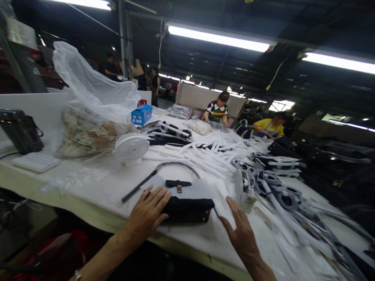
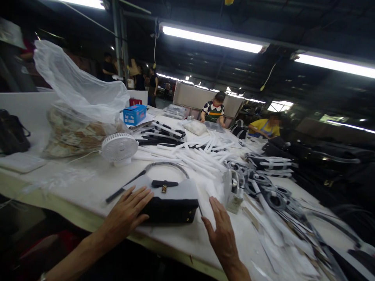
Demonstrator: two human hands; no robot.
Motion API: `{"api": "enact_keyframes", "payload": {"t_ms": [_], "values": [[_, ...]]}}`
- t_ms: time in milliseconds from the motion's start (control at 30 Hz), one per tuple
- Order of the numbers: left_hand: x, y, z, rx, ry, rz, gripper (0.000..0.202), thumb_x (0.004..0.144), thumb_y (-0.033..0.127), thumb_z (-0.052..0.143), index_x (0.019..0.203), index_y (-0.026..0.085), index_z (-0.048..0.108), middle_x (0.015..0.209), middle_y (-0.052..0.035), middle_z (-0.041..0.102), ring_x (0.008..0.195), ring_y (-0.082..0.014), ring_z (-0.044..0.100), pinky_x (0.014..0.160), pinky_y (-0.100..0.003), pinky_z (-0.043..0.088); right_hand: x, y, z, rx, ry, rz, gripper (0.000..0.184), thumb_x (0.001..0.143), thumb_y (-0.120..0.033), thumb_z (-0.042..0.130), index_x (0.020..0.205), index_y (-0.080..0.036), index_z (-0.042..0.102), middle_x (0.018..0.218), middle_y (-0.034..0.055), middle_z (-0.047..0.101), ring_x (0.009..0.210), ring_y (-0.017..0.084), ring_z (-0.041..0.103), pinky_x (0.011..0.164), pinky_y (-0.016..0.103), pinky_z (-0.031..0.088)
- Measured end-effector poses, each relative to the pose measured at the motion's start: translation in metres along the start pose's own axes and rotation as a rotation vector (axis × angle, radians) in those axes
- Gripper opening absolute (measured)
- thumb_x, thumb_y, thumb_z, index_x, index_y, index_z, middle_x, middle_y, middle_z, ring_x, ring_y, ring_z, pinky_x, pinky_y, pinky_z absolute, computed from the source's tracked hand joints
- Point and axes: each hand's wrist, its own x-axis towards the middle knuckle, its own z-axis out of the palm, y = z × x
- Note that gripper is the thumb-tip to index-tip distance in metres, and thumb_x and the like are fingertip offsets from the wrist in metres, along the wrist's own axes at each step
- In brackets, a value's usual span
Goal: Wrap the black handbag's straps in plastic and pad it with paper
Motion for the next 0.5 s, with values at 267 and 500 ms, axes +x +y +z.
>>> {"api": "enact_keyframes", "payload": {"t_ms": [267,500], "values": [[0.051,0.02,0.015,-0.052,-0.03,0.063,0.058,0.09,0.027,0.057,0.144,0.016,0.04,0.143,-0.0132,0.053,0.132,-0.03,0.049,0.11,-0.049,0.035,-0.058,0.059,-0.056,-0.16,0.072,0.232,0.056,0.098,-0.046,0.046,0.148,-0.024,0.033,0.139,0.0143,0.054,0.127,0.032,0.052,0.102,0.054,0.047],[0.044,0.012,0.065,-0.054,0.071,0.148,0.032,0.094,0.021,0.045,0.122,0.021,0.061,0.121,-0.0066,0.07,0.114,-0.0273,0.064,0.087,-0.037,0.048,-0.123,0.088,-0.075,-0.242,0.063,0.386,0.047,0.097,-0.046,0.046,0.137,-0.021,0.046,0.13,0.0141,0.062,0.119,0.03,0.06,0.096,0.049,0.053]]}}
